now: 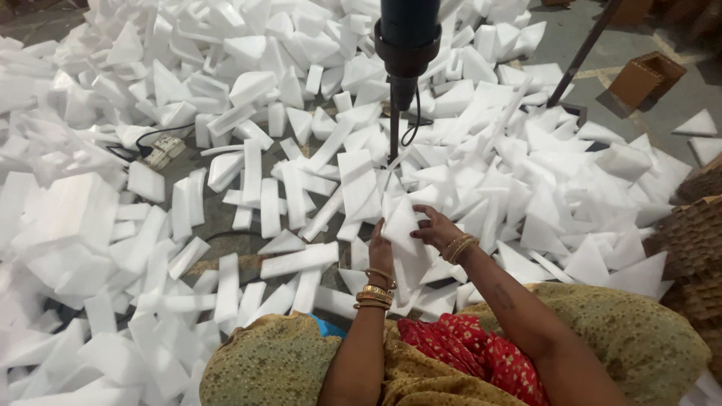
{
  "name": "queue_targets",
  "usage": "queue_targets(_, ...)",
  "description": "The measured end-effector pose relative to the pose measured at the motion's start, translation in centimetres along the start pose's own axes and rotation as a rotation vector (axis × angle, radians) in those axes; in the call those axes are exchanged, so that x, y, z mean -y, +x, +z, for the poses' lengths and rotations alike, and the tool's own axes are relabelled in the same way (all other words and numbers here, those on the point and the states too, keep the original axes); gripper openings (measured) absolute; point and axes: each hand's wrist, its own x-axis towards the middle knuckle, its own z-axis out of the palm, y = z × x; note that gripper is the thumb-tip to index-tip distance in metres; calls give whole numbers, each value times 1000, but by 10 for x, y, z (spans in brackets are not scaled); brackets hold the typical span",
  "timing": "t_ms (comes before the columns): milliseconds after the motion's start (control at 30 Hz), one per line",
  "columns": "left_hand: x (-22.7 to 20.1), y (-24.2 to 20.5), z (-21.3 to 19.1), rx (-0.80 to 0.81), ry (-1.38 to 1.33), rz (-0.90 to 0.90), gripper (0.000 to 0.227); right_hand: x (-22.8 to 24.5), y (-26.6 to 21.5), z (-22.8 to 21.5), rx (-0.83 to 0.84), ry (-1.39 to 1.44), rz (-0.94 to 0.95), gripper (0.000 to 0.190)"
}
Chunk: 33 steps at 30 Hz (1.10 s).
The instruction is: The person sits on the floor and uses a vertical wire-cutting machine to slice white foam blocks into smaller pieces. They repeatedly pick up foam blocks, position them under the wire, and push them through to cut them, then place the cut pieces aside.
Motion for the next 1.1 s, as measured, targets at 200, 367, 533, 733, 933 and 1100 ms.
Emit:
queue_targets(200, -23, 2, -7, 37, -141, 1, 55, 6, 14, -20, -85, -114, -89, 56)
queue_targets(367, -44, -4, -3, 123, -61, 63, 57, 11, 16, -23, -121, -432, -158, 49)
queue_targets(533, -59, -15, 1, 169, 22, 78, 60, 17, 13, -25, -116, -554, -203, 52)
queue_targets(733, -78, -20, 7, 205, -64, 148, 64, 33, 8, -25, -78, -548, -302, 52)
queue_targets(933, -102, -30, 12, 190, -58, 206, 64, 48, 3, -23, -85, -523, -294, 54)
queue_targets(1100, -115, -31, 17, 179, -39, 236, 64, 55, 2, -22, -61, -508, -372, 56)
